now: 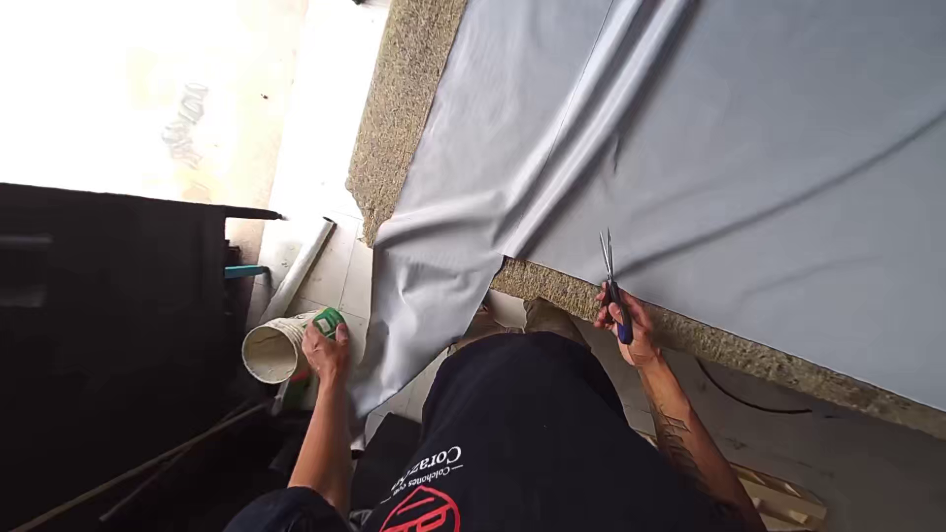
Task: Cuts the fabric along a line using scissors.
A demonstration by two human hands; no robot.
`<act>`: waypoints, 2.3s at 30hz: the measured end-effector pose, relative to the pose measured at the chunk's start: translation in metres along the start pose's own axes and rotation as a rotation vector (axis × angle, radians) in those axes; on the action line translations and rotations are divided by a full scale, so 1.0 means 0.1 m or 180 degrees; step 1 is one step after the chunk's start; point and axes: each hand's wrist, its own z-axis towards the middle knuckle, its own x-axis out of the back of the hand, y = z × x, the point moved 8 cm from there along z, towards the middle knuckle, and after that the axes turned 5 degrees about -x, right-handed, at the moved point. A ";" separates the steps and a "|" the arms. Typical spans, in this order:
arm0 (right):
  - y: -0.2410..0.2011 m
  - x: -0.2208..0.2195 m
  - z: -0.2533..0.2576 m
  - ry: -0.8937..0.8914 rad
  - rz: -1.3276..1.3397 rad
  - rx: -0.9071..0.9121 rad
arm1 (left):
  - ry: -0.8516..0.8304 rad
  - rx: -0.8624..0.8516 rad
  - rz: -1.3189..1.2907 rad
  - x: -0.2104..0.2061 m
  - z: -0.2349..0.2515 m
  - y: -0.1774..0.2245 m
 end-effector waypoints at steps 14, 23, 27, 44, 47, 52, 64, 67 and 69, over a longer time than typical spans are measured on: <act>0.89 -2.13 -0.19 0.0344 0.0047 -0.0359 | -0.1420 -0.4112 -0.0039 -1.27 -0.44 3.74; 0.87 -2.46 0.17 0.0587 0.0755 -0.0118 | -0.1598 -0.4096 0.0181 -1.40 -0.34 3.61; 0.80 -2.51 0.11 0.0539 0.1005 0.0063 | -0.1362 -0.3925 0.0122 -1.42 -0.32 3.68; 0.58 -2.60 0.17 0.0637 0.0972 0.0190 | -0.0641 -0.4248 -0.1347 -0.90 -0.36 3.73; 0.57 -2.57 0.14 0.0658 0.0960 0.0188 | -0.0709 -0.4204 -0.1426 -0.91 -0.34 3.71; 0.51 -2.56 0.15 0.0575 0.0920 0.0185 | -0.0656 -0.4262 -0.1477 -0.90 -0.34 3.72; 0.44 -2.56 0.13 0.0516 0.0904 0.0066 | -0.0613 -0.4279 -0.1510 -0.91 -0.35 3.73; 0.41 -2.56 0.14 0.0501 0.0872 0.0032 | -0.0618 -0.4281 -0.1510 -0.91 -0.35 3.73; 0.44 -2.57 0.15 0.0493 0.0865 0.0065 | -0.0633 -0.4282 -0.1494 -0.92 -0.35 3.73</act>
